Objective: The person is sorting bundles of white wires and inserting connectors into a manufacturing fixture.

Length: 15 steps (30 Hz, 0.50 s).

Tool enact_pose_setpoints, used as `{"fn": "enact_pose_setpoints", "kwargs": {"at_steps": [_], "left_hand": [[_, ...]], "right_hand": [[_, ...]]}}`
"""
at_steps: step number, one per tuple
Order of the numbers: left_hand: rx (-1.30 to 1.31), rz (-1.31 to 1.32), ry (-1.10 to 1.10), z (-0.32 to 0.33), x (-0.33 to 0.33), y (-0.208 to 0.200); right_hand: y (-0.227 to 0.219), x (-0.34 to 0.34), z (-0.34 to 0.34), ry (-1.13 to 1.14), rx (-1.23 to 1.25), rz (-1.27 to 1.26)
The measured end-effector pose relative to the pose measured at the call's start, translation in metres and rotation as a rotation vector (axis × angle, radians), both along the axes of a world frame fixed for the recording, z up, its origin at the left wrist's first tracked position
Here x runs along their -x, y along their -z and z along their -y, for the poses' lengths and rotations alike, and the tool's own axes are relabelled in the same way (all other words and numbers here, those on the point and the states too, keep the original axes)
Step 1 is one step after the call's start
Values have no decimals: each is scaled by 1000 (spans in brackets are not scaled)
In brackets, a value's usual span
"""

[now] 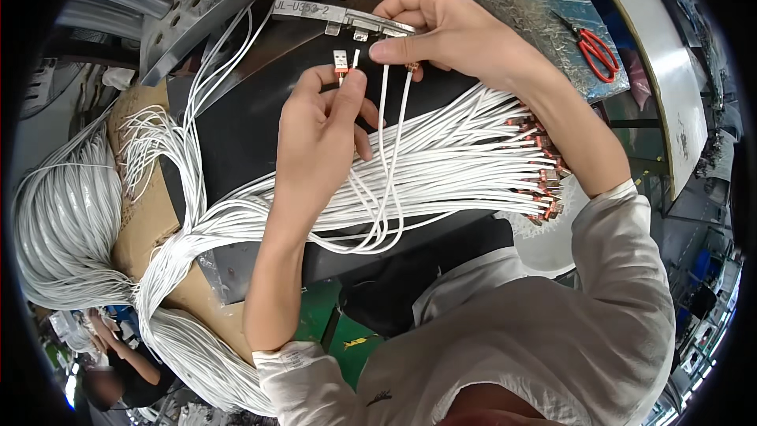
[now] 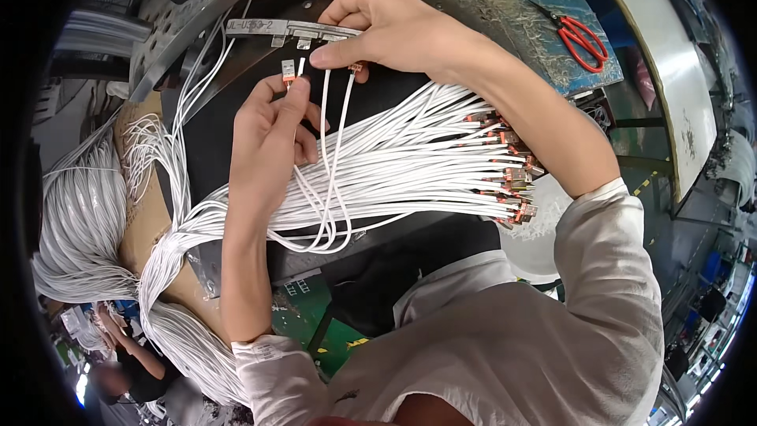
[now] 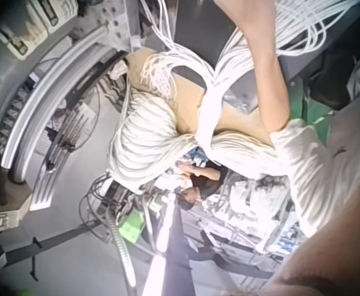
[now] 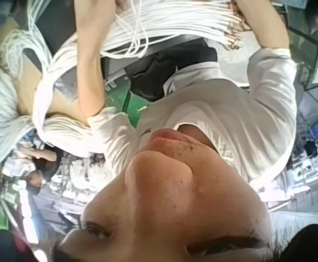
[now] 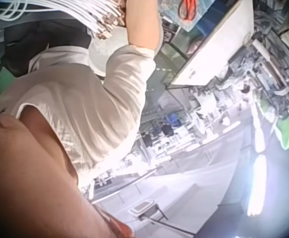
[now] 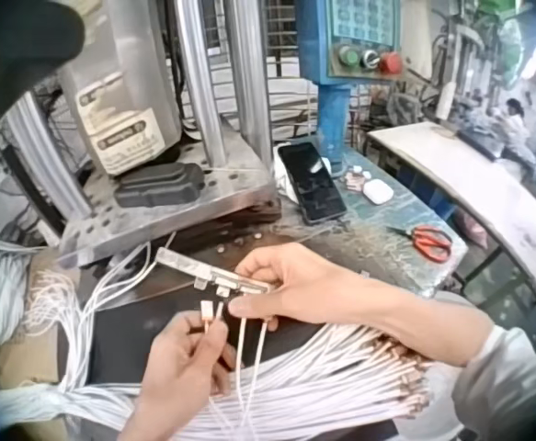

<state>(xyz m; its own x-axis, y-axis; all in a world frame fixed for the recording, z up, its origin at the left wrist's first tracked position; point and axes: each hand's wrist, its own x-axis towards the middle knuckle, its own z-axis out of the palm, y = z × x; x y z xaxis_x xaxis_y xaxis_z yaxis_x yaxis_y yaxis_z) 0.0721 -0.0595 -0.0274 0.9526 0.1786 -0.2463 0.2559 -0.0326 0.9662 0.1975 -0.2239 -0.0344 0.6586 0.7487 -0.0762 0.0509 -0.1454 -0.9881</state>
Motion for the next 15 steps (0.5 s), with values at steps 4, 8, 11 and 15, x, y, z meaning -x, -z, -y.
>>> {"fn": "enact_pose_setpoints", "kwargs": {"at_steps": [4, 8, 11, 15], "left_hand": [[44, -8, -20, 3, 2, 1], [142, -61, -53, 2, 1, -2], [247, -88, -37, -3, 0, -3], [298, -149, 48, -19, 0, -6]], "right_hand": [[-8, -3, 2, 33, 60, -16], [-2, -1, 0, -7, 59, 14], [3, -1, -1, -85, 3, 29], [-3, -1, 0, -121, 48, 17]]}}
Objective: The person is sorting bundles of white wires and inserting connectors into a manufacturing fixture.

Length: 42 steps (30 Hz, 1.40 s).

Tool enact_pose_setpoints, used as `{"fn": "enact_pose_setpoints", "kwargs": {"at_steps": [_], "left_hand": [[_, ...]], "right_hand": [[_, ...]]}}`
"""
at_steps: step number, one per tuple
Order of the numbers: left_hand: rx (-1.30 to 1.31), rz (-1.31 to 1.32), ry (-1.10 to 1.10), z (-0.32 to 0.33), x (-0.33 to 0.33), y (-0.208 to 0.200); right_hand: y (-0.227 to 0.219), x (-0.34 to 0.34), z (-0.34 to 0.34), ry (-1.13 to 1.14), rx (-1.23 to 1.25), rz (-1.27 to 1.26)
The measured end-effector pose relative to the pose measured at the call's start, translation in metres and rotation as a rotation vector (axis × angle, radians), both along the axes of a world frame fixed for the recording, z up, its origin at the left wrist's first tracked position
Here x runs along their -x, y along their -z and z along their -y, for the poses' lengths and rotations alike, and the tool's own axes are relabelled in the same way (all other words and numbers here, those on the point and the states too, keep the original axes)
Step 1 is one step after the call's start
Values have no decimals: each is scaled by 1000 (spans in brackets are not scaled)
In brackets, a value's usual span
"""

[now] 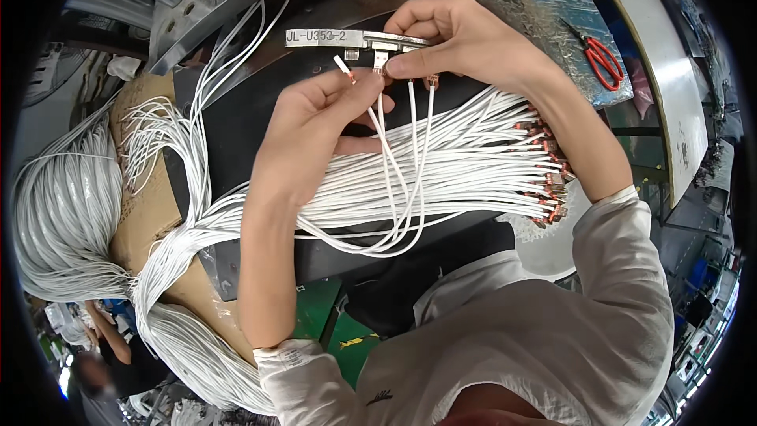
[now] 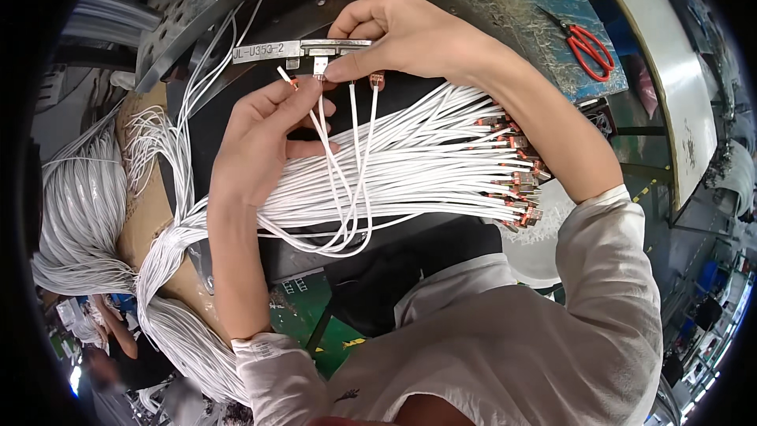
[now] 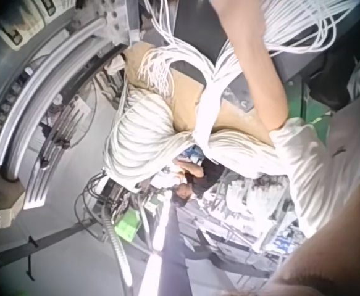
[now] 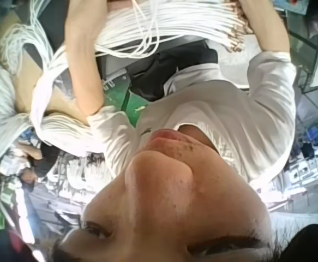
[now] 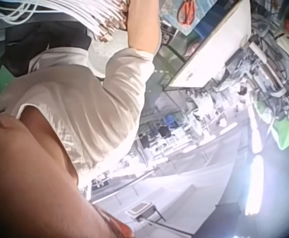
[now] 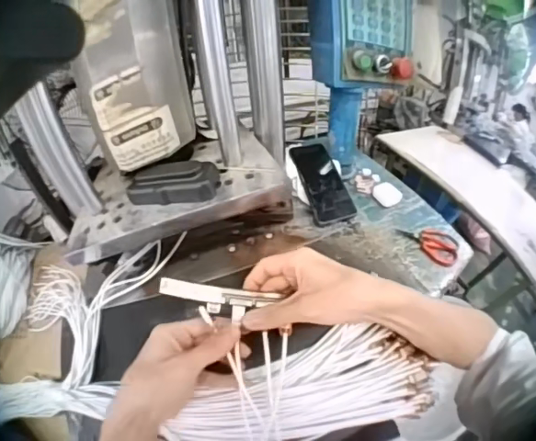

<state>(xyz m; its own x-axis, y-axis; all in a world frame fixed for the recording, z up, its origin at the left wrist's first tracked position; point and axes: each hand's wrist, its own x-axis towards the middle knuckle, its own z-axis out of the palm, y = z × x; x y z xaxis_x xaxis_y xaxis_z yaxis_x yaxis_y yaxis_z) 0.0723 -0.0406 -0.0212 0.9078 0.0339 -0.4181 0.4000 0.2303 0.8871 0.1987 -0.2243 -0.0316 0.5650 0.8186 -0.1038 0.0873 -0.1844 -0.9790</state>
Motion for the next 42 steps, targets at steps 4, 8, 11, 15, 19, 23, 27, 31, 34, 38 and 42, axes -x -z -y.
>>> {"fn": "enact_pose_setpoints", "kwargs": {"at_steps": [4, 8, 11, 15, 19, 23, 27, 31, 34, 38, 42], "left_hand": [[-92, -29, 75, -9, 0, 3], [-124, -50, 80, -5, -1, 6], [-129, -32, 89, -6, -3, 6], [-159, 39, 62, -4, 0, 0], [-692, 115, 119, -22, -7, -13], [-1459, 784, -41, -35, -29, -10], [-1757, 825, -94, -45, -96, 17], [-1886, 733, -90, -51, -112, 26], [-1893, 693, -53, -54, -122, 20], [-1662, 642, -71, -51, -112, 6], [-1379, 983, -3, -54, 2, -32]], "right_hand": [[1, -4, 3, 94, 23, 64], [0, -9, 3, 75, 33, 57], [-1, -10, 3, 22, 45, 53], [-12, -12, 1, -36, 78, 53], [-14, -46, -1, -148, 252, 601], [6, -71, -30, -55, -45, 1141], [11, -165, -81, 262, 19, 1092], [23, -174, -101, 335, -254, 1503], [18, -185, -100, 303, -173, 1558], [14, -173, -104, 282, -283, 1307], [1, -102, -44, 359, 108, 1282]]}}
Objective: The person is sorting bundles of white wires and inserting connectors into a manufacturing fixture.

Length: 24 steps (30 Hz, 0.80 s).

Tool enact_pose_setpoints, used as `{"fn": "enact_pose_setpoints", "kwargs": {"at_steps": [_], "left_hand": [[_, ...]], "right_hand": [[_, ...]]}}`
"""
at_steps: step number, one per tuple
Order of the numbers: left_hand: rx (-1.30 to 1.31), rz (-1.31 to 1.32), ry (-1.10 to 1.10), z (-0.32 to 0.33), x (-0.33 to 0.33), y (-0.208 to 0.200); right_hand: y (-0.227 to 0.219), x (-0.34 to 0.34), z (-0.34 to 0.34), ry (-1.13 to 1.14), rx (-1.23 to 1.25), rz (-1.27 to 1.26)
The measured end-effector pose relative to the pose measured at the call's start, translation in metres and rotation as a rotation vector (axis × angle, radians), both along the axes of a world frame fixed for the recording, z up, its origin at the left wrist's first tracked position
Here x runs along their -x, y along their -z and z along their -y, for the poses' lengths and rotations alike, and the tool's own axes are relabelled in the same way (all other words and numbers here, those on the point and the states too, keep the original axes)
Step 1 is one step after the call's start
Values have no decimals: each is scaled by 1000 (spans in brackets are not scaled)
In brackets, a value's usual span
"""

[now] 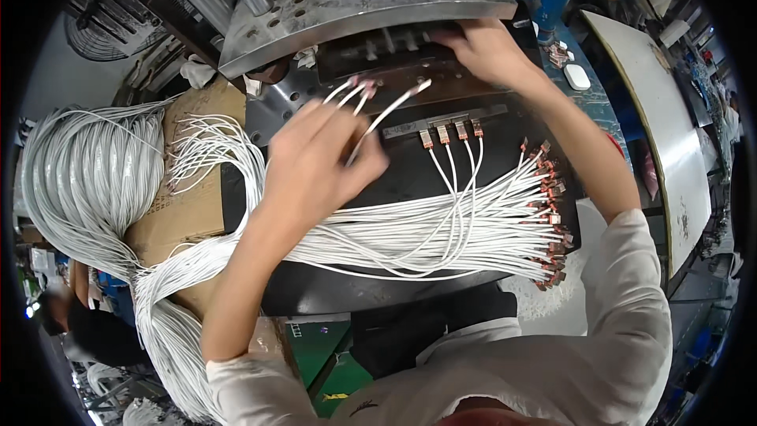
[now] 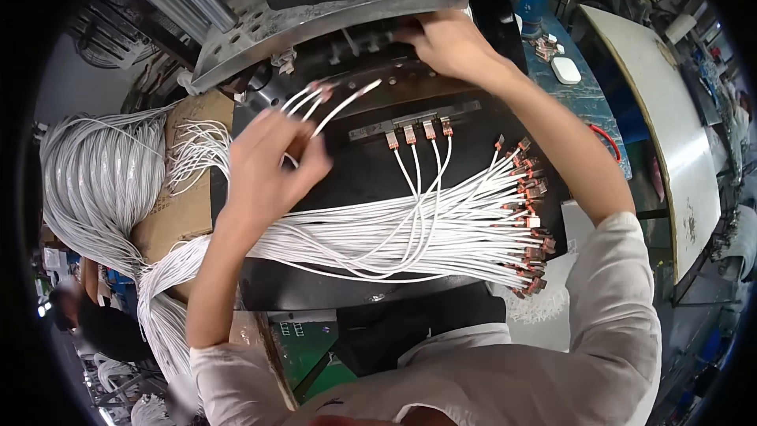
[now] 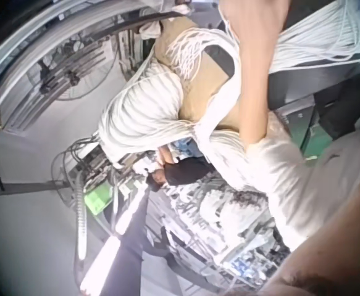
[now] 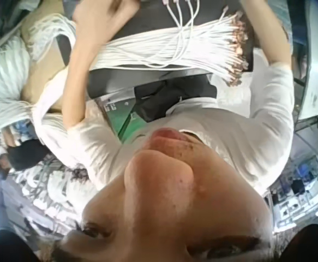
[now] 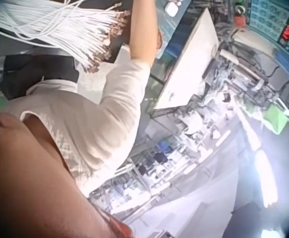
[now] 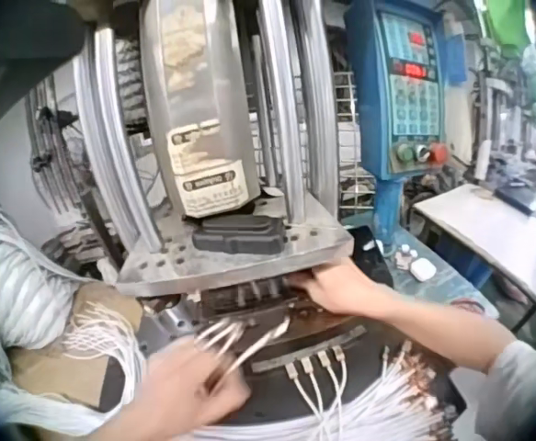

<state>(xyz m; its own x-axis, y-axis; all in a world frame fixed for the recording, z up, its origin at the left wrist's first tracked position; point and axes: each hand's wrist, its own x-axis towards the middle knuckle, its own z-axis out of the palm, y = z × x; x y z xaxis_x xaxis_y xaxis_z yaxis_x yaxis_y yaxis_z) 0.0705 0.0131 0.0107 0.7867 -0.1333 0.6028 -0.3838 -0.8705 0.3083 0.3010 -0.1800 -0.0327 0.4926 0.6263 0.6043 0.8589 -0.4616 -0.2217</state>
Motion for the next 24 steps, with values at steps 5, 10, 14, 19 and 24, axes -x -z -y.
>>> {"fn": "enact_pose_setpoints", "kwargs": {"at_steps": [5, 10, 14, 19, 24], "left_hand": [[10, -168, -800, -210, 94, 8], [-229, 20, -471, -62, 49, -7], [-220, -212, -243, 27, 66, -21], [-90, -265, 15, 79, 69, -4], [-150, -305, -112, 120, 14, 36]], "right_hand": [[-3, 41, 57, 23, 260, -45], [-19, 44, 20, -214, 146, -368], [-57, 52, 43, -444, 289, -483], [-42, 50, 103, -278, 453, -307], [-18, 67, 79, -134, 507, -419]]}}
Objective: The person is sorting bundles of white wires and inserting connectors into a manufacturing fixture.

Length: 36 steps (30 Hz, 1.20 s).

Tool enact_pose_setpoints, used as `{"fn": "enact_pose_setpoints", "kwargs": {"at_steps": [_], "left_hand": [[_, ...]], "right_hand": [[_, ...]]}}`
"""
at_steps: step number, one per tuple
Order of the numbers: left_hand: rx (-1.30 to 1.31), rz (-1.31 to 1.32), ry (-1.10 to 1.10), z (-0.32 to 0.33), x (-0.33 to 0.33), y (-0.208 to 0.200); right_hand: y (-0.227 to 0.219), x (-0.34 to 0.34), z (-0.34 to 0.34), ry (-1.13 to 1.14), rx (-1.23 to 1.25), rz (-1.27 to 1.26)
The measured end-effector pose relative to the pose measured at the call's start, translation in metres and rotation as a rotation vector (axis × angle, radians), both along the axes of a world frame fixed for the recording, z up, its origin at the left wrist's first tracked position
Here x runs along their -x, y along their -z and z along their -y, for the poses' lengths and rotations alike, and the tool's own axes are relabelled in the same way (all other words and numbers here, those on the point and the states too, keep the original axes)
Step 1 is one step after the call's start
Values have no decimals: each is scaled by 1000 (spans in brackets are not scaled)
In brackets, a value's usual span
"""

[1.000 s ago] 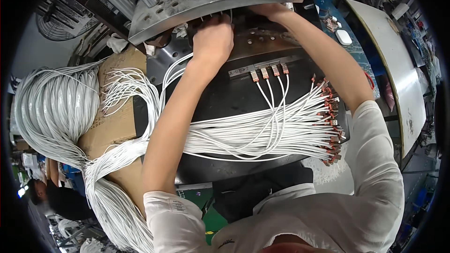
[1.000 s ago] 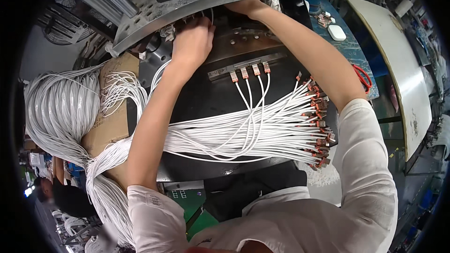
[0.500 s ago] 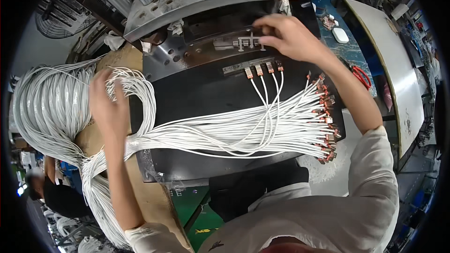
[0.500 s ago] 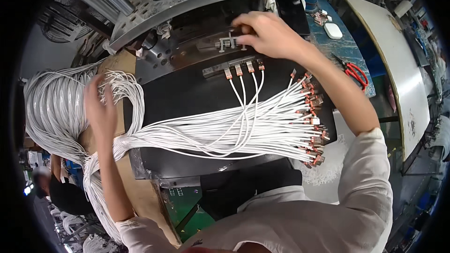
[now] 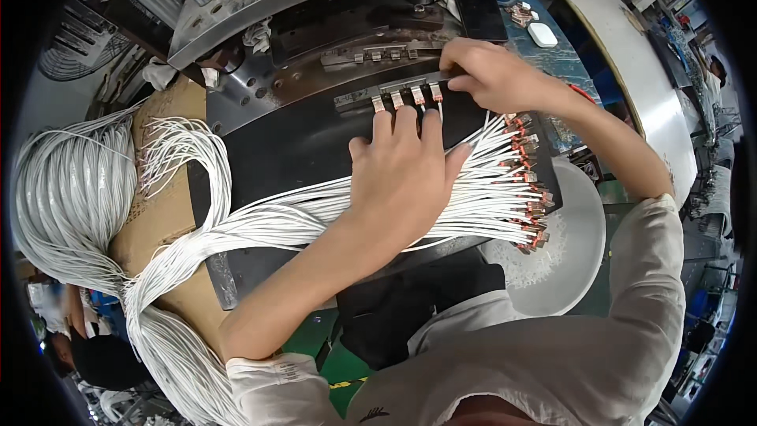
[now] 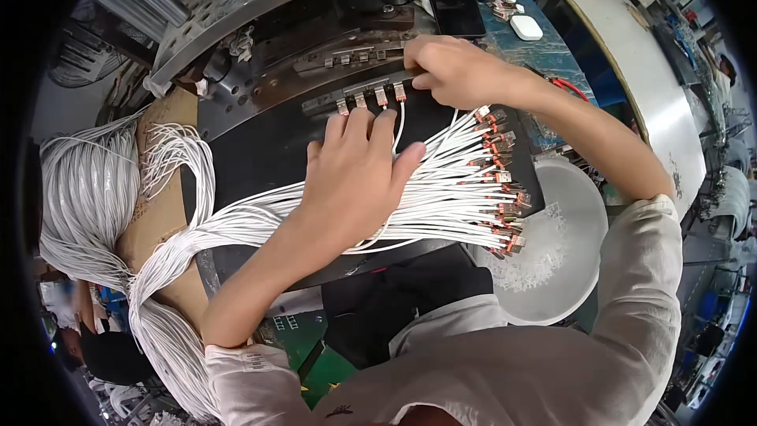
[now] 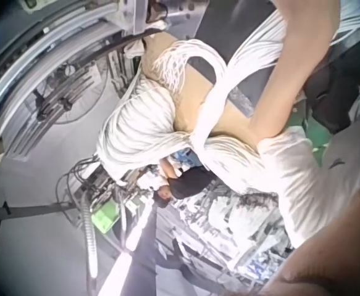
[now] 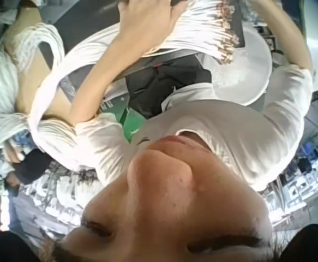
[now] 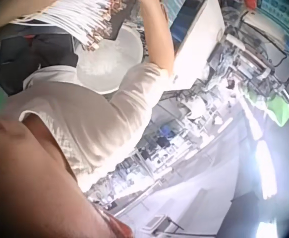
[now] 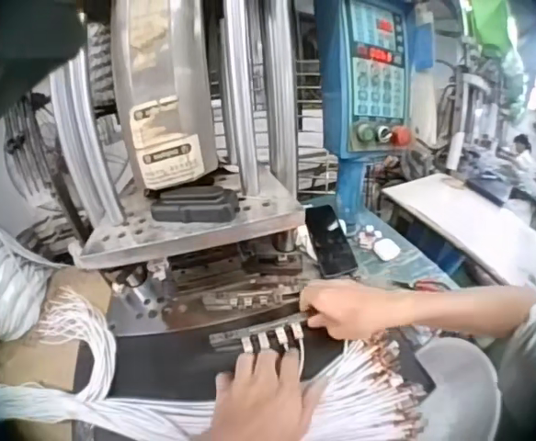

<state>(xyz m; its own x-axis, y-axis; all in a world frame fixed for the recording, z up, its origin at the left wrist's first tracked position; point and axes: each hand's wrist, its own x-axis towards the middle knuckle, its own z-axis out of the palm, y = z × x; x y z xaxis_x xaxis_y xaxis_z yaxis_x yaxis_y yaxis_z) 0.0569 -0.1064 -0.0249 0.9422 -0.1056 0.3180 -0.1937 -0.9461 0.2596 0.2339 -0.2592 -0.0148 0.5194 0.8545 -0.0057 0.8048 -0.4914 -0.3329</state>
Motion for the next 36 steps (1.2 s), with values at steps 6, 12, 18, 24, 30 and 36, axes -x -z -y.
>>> {"fn": "enact_pose_setpoints", "kwargs": {"at_steps": [6, 12, 18, 24, 30, 36], "left_hand": [[-15, -98, -118, -5, -14, -13], [6, 477, -76, -57, -91, 7], [-34, 85, -211, -79, -124, 0], [40, -65, -318, -89, -125, -8], [-132, 24, -249, -96, -113, -5], [662, 38, 1, -54, 50, -39]], "right_hand": [[0, -12, -42, 2, -184, -683], [2, -97, -118, 141, -400, 100], [49, -176, -128, -27, -614, 816], [30, -153, -133, -261, -1130, -404], [22, -120, -118, -103, -394, 446], [-24, 86, 25, -604, -394, -678]]}}
